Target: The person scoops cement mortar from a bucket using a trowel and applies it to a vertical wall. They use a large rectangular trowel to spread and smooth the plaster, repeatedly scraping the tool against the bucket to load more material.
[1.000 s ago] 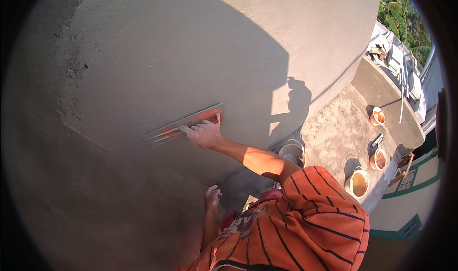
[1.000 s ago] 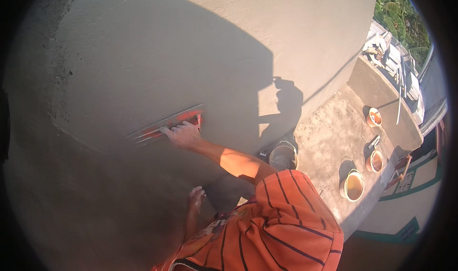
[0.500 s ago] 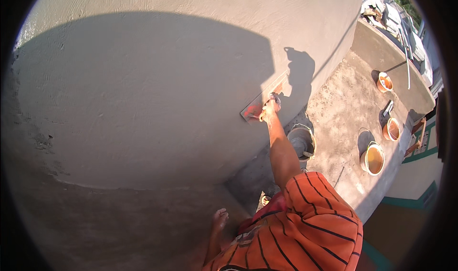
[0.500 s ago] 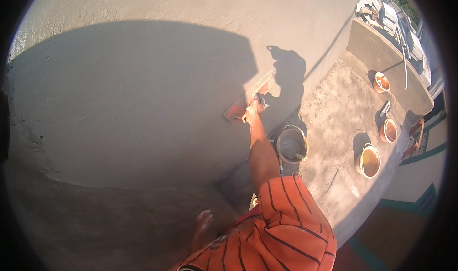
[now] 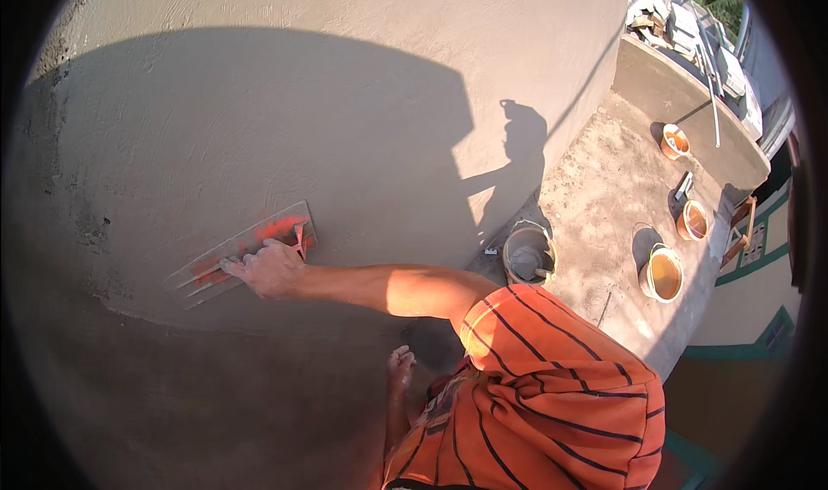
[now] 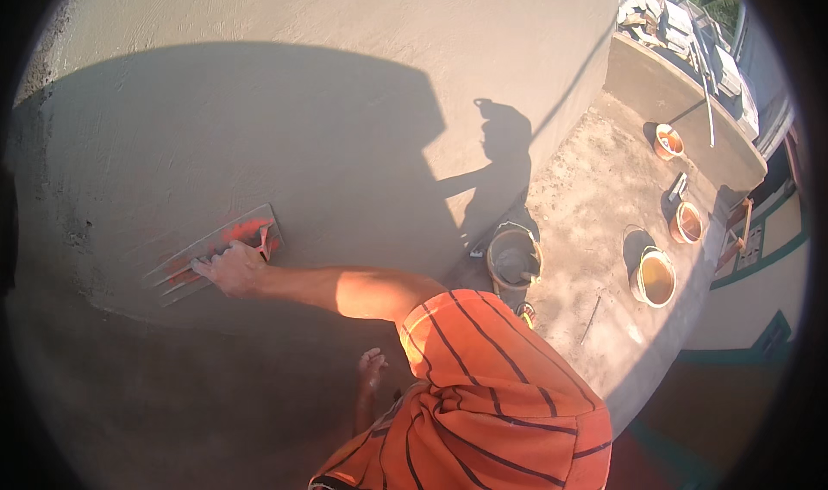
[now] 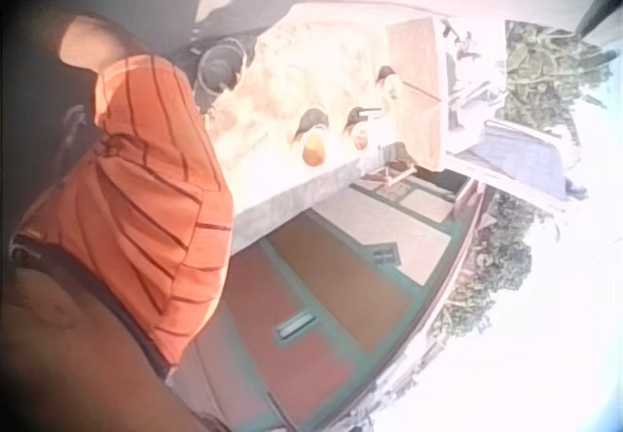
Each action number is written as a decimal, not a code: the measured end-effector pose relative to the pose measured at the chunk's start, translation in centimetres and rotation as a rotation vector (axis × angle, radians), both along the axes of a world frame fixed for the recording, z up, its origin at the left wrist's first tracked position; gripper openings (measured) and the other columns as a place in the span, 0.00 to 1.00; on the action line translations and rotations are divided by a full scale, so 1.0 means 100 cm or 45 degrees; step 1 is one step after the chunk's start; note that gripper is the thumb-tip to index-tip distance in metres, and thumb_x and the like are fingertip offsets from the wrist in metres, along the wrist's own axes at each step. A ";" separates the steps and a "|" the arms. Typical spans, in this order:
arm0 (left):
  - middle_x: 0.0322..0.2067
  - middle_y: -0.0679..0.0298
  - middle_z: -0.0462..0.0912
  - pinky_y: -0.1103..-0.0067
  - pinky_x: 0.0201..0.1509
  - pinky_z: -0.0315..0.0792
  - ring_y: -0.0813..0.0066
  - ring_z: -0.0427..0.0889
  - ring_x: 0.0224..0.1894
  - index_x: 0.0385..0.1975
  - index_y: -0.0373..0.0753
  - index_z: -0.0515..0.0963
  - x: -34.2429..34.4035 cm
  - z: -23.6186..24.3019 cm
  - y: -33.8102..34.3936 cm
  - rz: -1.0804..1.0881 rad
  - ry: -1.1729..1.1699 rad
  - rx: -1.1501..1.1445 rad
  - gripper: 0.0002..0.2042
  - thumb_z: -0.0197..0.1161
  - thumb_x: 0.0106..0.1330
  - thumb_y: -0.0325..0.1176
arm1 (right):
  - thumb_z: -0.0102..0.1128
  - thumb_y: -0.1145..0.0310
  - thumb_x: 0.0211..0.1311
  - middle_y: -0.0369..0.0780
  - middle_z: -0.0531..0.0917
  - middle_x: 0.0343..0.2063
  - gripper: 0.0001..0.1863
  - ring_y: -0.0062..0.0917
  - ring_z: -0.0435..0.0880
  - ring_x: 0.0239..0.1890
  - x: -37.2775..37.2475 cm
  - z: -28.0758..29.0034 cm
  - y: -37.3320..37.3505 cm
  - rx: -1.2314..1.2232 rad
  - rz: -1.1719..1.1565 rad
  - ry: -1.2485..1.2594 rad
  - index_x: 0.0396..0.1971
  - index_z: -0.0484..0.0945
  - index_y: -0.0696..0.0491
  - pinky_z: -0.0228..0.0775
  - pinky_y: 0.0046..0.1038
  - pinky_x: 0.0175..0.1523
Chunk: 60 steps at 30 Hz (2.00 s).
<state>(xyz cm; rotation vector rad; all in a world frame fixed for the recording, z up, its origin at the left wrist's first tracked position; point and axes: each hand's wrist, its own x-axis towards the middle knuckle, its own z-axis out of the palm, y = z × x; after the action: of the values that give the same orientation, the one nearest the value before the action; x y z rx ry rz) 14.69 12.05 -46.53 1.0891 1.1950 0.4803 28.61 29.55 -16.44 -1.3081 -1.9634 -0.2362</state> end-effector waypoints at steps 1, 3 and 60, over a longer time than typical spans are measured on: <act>0.31 0.67 0.76 0.88 0.34 0.67 0.85 0.73 0.29 0.51 0.30 0.67 -0.003 0.010 -0.004 0.047 0.047 0.002 0.18 0.57 0.62 0.27 | 0.55 0.65 0.55 0.37 0.79 0.20 0.25 0.29 0.80 0.22 0.002 -0.009 0.001 0.077 0.021 -0.005 0.56 0.67 0.46 0.69 0.32 0.29; 0.30 0.67 0.76 0.88 0.34 0.67 0.85 0.73 0.29 0.52 0.31 0.68 0.014 0.022 -0.003 0.088 0.103 0.021 0.18 0.57 0.62 0.27 | 0.57 0.65 0.53 0.35 0.79 0.21 0.25 0.27 0.80 0.22 0.038 -0.015 -0.003 0.243 0.010 -0.056 0.54 0.69 0.45 0.68 0.30 0.29; 0.38 0.65 0.77 0.75 0.47 0.70 0.72 0.77 0.41 0.44 0.36 0.72 0.378 -0.520 0.002 0.028 -0.139 -0.527 0.19 0.61 0.49 0.17 | 0.58 0.61 0.50 0.40 0.80 0.46 0.20 0.32 0.77 0.51 0.455 -0.779 -0.275 -2.321 -0.733 0.207 0.44 0.78 0.53 0.69 0.31 0.52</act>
<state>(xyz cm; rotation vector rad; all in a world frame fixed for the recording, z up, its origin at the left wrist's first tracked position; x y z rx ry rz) 52.49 12.22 -98.48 0.6873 1.1474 0.2864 74.07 2.04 -94.32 -2.7213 -1.2574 1.6982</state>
